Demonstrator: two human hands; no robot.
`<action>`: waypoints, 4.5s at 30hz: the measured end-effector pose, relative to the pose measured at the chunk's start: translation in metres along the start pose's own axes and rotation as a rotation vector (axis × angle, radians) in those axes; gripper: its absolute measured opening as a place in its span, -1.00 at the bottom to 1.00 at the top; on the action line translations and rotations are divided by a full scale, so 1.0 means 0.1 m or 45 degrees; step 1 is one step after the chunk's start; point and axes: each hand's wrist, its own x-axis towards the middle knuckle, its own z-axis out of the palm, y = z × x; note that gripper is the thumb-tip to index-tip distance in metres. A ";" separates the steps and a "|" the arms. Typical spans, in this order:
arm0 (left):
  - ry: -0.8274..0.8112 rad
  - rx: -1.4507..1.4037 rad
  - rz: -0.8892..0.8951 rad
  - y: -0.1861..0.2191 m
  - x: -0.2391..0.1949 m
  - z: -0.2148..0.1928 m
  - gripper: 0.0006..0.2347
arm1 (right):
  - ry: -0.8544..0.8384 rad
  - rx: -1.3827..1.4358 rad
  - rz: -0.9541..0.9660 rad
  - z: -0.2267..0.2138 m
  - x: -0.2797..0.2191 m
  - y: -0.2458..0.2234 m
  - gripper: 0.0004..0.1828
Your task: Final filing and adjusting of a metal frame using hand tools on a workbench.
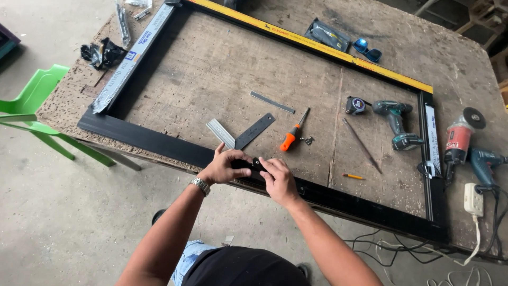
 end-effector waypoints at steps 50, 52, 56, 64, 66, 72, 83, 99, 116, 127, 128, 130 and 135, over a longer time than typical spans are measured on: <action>-0.010 0.466 -0.043 0.01 0.06 0.14 -0.70 | 0.086 -0.267 -0.063 0.13 -0.25 -0.16 -0.89; -0.012 0.474 -0.028 -0.04 0.06 0.15 -0.73 | 0.206 -0.284 0.052 -0.08 -0.53 -0.15 -0.81; 0.006 0.462 -0.037 -0.05 0.06 0.18 -0.70 | 0.287 -0.400 0.357 -0.61 -1.15 0.16 -0.60; -0.177 0.644 0.510 0.43 0.45 0.68 -0.71 | 0.228 -0.106 0.339 -0.78 -1.03 0.46 -0.84; -0.166 0.607 0.572 0.31 0.51 0.70 -0.74 | 0.233 -0.059 0.361 -0.78 -1.02 0.47 -0.81; -0.108 0.580 0.724 0.21 0.47 0.64 -0.83 | 0.303 -0.043 0.406 -0.68 -1.06 0.51 -0.67; -0.016 0.565 0.947 -0.03 0.59 0.62 -0.79 | 0.334 -0.082 0.402 -0.62 -1.07 0.55 -0.66; -0.204 0.799 0.761 0.48 0.40 0.71 -0.82 | 0.333 -0.032 0.455 -0.59 -1.08 0.56 -0.44; -0.080 0.573 0.627 0.07 0.45 0.62 -0.81 | 0.269 0.311 0.626 -0.91 -0.97 0.30 -0.58; 0.120 0.724 0.966 -0.07 0.47 0.74 -0.86 | -0.093 -0.064 0.777 -0.96 -0.86 0.77 -0.66; 0.151 0.749 0.994 -0.09 0.48 0.74 -0.86 | -0.209 -0.215 0.868 -0.96 -0.80 0.82 -0.56; 0.055 0.761 1.021 0.06 0.49 0.68 -0.86 | -0.315 -0.159 0.950 -1.07 -0.69 0.72 -0.54; -0.038 0.800 1.068 0.08 0.47 0.69 -0.86 | -0.447 -0.095 1.123 -1.03 -0.58 0.66 -0.54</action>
